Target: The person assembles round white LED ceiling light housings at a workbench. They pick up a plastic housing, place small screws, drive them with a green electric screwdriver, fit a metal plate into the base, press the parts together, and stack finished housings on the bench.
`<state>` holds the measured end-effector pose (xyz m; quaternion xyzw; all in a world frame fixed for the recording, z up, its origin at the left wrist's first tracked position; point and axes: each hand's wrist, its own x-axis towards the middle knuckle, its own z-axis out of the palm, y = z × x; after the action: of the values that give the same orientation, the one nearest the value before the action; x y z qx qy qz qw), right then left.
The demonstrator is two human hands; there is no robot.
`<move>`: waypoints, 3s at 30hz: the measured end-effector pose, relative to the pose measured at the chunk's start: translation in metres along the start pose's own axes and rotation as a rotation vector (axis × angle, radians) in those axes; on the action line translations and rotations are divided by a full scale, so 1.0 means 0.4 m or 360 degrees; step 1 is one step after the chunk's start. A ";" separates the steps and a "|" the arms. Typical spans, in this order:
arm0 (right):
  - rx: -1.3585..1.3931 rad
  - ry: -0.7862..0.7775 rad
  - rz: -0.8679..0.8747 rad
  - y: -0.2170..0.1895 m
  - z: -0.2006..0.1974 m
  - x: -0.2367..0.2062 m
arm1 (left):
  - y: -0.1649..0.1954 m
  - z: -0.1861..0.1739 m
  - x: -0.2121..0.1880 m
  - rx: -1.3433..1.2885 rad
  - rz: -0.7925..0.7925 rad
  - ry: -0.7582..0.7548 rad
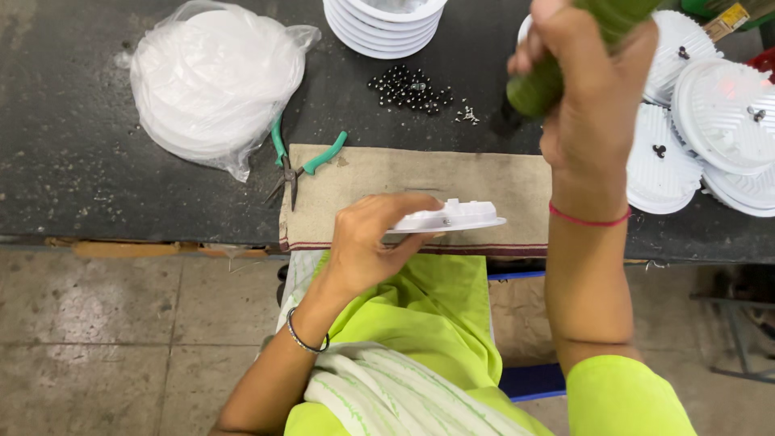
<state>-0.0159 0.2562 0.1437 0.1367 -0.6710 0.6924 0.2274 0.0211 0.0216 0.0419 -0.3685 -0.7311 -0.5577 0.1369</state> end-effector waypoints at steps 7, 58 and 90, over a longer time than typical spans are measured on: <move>0.0452 -0.0106 0.0016 -0.118 0.031 -0.165 | -0.007 -0.017 -0.004 0.0007 -0.0030 0.0003; 0.0061 0.0118 -0.0057 -0.063 0.014 -0.162 | 0.034 -0.003 -0.056 0.0161 -0.0052 -0.0002; -0.1466 -0.0511 -0.0110 0.031 0.011 -0.326 | 0.018 -0.018 -0.016 0.0287 0.0265 -0.0154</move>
<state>0.0893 0.2348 0.0687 0.1491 -0.9293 0.2856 0.1808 0.0288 0.0133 0.0456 -0.4405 -0.7509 -0.4580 0.1798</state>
